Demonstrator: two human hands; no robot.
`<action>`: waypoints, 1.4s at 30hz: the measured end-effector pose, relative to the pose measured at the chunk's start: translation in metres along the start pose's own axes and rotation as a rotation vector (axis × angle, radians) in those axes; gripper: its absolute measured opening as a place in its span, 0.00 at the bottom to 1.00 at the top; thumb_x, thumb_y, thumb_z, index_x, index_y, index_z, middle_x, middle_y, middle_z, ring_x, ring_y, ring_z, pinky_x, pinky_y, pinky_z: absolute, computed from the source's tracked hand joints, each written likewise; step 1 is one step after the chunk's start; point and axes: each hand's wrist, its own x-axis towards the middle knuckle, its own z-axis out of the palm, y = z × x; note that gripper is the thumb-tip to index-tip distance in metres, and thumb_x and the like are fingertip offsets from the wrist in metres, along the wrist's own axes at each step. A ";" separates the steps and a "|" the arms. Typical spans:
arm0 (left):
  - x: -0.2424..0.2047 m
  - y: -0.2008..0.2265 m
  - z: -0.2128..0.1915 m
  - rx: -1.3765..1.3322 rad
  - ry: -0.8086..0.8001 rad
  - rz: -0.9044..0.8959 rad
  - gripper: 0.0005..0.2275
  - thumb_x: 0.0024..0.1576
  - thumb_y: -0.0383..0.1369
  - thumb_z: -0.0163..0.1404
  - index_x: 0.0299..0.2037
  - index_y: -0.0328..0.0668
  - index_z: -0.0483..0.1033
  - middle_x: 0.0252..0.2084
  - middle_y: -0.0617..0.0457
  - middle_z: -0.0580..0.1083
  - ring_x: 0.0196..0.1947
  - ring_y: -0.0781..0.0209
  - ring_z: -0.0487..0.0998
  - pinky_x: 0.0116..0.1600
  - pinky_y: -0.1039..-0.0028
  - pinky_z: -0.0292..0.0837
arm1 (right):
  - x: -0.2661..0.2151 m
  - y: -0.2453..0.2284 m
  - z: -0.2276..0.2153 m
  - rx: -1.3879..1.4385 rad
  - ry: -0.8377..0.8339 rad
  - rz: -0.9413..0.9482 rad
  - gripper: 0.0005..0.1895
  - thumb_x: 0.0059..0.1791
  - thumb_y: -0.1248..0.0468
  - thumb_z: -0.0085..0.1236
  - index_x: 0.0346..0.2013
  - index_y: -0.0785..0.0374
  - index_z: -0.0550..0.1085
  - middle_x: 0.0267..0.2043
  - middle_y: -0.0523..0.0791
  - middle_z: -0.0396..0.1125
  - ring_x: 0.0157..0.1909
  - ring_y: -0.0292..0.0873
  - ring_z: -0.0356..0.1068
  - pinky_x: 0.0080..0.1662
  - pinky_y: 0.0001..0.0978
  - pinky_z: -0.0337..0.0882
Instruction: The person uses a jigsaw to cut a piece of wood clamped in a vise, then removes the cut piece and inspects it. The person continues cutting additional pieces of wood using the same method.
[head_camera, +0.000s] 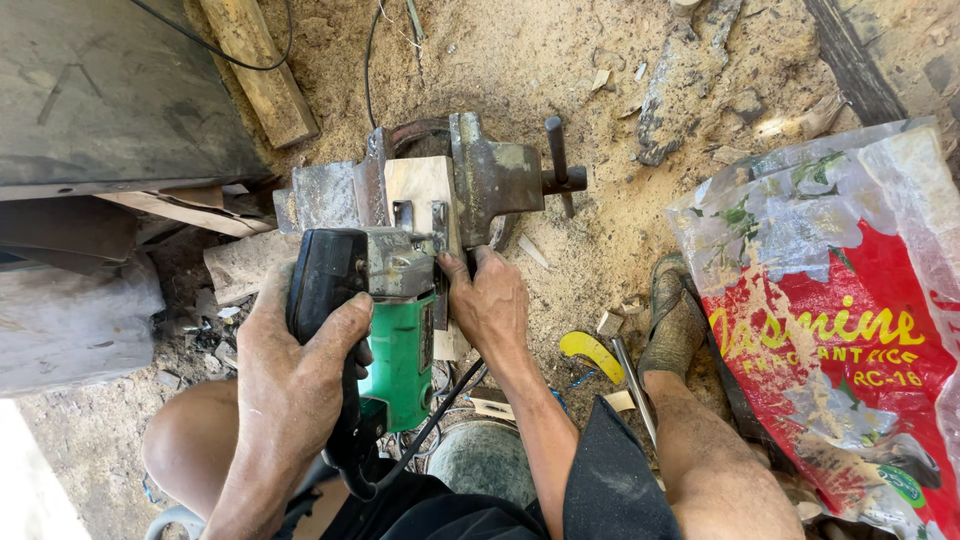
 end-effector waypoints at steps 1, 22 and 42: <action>0.000 0.000 0.000 -0.016 -0.002 0.001 0.13 0.54 0.31 0.56 0.47 0.32 0.75 0.27 0.53 0.75 0.23 0.69 0.73 0.27 0.76 0.71 | 0.000 0.000 0.000 -0.003 0.008 -0.003 0.27 0.52 0.46 0.53 0.34 0.71 0.76 0.32 0.58 0.72 0.34 0.57 0.72 0.41 0.54 0.70; 0.003 0.001 0.001 -0.003 -0.012 0.028 0.11 0.55 0.30 0.55 0.46 0.33 0.73 0.28 0.51 0.76 0.22 0.68 0.75 0.26 0.76 0.72 | 0.001 -0.005 0.000 0.010 0.002 0.092 0.28 0.50 0.43 0.55 0.31 0.69 0.76 0.29 0.57 0.72 0.30 0.55 0.73 0.37 0.52 0.71; 0.021 -0.061 -0.021 -0.250 -0.049 -0.137 0.12 0.61 0.35 0.47 0.50 0.37 0.75 0.39 0.56 0.78 0.35 0.68 0.81 0.42 0.78 0.80 | -0.044 0.029 0.021 0.261 0.085 -0.135 0.34 0.55 0.43 0.51 0.56 0.75 0.71 0.49 0.63 0.65 0.49 0.58 0.67 0.49 0.51 0.70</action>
